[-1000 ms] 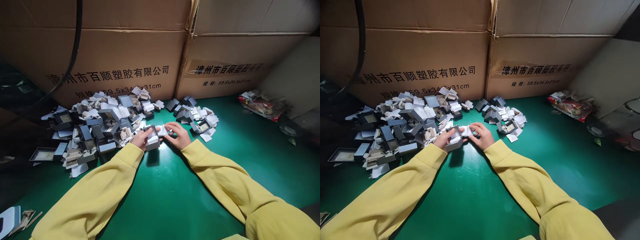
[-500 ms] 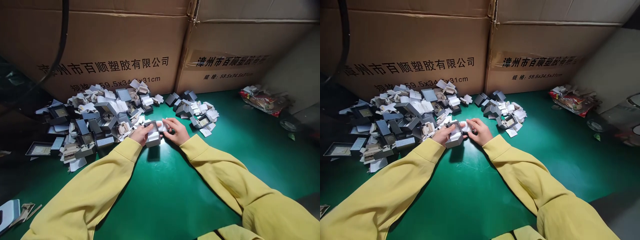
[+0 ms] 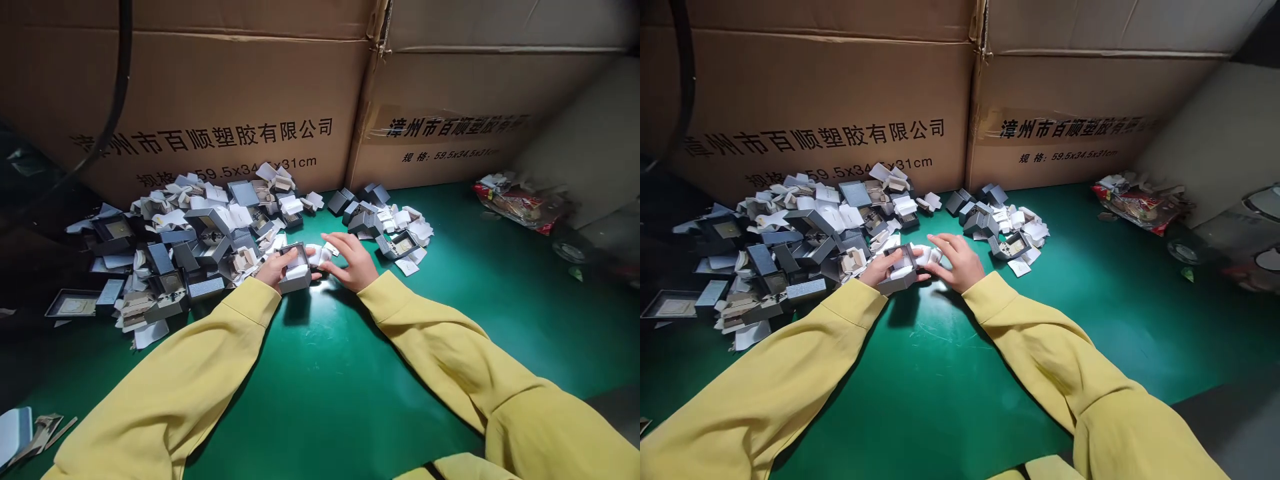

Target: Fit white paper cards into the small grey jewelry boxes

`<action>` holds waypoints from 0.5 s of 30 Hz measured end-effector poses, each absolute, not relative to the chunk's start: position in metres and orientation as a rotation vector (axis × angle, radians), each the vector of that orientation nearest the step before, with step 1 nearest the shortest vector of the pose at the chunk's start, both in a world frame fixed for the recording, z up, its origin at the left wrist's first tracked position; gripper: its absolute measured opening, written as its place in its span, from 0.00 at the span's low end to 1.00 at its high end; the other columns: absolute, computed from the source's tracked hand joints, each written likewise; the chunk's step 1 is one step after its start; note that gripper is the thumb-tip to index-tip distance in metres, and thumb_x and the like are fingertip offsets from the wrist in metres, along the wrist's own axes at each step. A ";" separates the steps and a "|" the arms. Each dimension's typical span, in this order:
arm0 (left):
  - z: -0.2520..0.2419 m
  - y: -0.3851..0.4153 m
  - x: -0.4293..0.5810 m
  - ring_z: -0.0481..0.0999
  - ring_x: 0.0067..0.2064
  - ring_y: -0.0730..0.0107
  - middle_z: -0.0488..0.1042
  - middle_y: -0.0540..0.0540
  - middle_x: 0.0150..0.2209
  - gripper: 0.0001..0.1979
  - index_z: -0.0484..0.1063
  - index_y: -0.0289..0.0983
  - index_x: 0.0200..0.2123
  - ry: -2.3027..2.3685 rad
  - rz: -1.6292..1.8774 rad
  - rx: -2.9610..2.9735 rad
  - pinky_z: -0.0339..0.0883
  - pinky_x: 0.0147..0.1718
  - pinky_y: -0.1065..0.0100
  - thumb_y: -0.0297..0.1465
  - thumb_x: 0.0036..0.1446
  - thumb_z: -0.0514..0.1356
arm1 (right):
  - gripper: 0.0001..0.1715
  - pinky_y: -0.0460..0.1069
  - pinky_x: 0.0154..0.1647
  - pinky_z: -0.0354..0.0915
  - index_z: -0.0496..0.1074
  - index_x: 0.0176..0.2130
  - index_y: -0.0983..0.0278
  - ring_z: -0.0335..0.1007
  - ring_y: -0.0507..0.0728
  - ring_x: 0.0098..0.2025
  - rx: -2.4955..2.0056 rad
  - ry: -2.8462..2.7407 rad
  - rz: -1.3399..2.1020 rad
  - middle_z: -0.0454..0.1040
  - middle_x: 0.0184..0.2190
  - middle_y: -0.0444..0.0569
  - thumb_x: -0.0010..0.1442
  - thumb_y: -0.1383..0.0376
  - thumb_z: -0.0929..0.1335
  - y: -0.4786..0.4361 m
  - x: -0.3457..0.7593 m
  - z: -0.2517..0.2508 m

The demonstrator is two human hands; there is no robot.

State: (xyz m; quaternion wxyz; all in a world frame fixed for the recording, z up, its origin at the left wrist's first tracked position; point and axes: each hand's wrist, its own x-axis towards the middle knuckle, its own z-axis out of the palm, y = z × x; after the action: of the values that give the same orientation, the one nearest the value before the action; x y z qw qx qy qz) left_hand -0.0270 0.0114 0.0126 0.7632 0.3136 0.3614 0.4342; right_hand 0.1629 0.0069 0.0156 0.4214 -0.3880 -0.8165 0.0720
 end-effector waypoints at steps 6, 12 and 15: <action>0.015 0.012 -0.025 0.76 0.39 0.52 0.77 0.38 0.31 0.12 0.74 0.29 0.36 0.861 0.932 0.652 0.70 0.42 0.50 0.31 0.53 0.57 | 0.17 0.50 0.26 0.71 0.69 0.44 0.42 0.71 0.56 0.32 -0.554 -2.091 0.442 0.74 0.31 0.44 0.54 0.58 0.62 -0.096 0.167 0.133; 0.005 0.018 -0.028 0.77 0.37 0.53 0.77 0.36 0.32 0.14 0.74 0.27 0.37 0.830 0.965 0.668 0.72 0.39 0.48 0.32 0.50 0.60 | 0.36 0.49 0.10 0.60 0.65 0.37 0.25 0.67 0.55 0.21 -0.505 -2.105 0.868 0.74 0.22 0.35 0.27 0.58 0.69 -0.144 0.172 0.185; 0.006 0.018 -0.029 0.76 0.40 0.52 0.77 0.36 0.35 0.13 0.74 0.28 0.37 0.802 0.947 0.677 0.71 0.40 0.48 0.31 0.51 0.60 | 0.36 0.55 0.11 0.59 0.66 0.37 0.25 0.71 0.63 0.30 -0.764 -2.068 0.461 0.73 0.19 0.34 0.24 0.54 0.68 -0.147 0.162 0.148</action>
State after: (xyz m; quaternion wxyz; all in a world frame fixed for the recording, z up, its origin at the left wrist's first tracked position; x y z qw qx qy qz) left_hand -0.0288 0.0183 0.0059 0.7604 0.3112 0.3685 0.4350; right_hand 0.1622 -0.1469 0.1483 0.4302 -0.3063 -0.8288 0.1849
